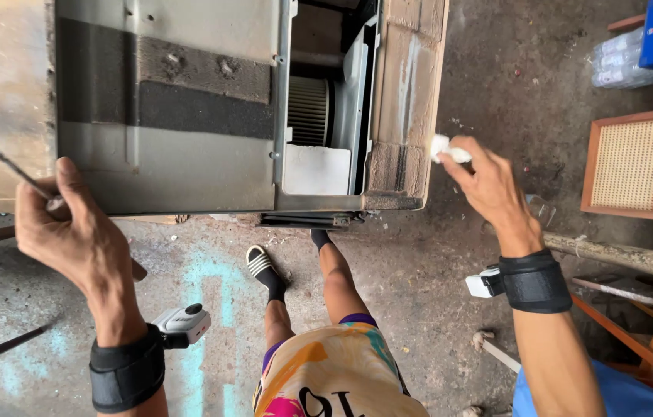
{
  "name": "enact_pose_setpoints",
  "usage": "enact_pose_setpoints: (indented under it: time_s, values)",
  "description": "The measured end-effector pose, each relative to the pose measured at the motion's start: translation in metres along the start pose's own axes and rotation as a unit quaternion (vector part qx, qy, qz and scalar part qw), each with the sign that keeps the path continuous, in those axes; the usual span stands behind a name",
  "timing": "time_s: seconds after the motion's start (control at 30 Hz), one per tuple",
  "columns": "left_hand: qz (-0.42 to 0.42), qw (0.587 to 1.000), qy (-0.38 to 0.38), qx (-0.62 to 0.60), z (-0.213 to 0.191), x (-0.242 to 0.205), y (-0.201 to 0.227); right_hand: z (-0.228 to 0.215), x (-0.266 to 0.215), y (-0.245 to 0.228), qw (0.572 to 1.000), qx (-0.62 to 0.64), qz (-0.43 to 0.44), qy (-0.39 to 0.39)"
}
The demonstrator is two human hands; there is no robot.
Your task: Clean the internal components of an air conditioning unit using a brush and a small tool.
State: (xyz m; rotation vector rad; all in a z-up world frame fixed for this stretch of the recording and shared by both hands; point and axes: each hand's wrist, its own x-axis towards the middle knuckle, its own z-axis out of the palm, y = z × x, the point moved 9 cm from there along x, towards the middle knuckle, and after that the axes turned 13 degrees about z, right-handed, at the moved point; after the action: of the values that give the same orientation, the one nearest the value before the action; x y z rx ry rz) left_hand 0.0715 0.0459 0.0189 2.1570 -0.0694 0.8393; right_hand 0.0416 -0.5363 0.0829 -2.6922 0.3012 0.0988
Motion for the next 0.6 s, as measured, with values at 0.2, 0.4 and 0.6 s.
enact_pose_setpoints:
  time_s: [0.2, 0.4, 0.6]
  values:
    - [-0.027, 0.999, -0.011, -0.022, -0.002, 0.027, 0.049, 0.009, -0.009, 0.021, 0.988, 0.050, 0.086, -0.115]
    - [-0.041, 0.999, -0.031, -0.003, -0.004, 0.021, 0.046, 0.004, 0.018, 0.013, 0.999, -0.005, 0.027, -0.040]
    - [-0.110, 0.994, -0.014, 0.001, -0.004, 0.028, 0.057, 0.004, 0.009, 0.009, 0.989, 0.051, 0.065, -0.122]
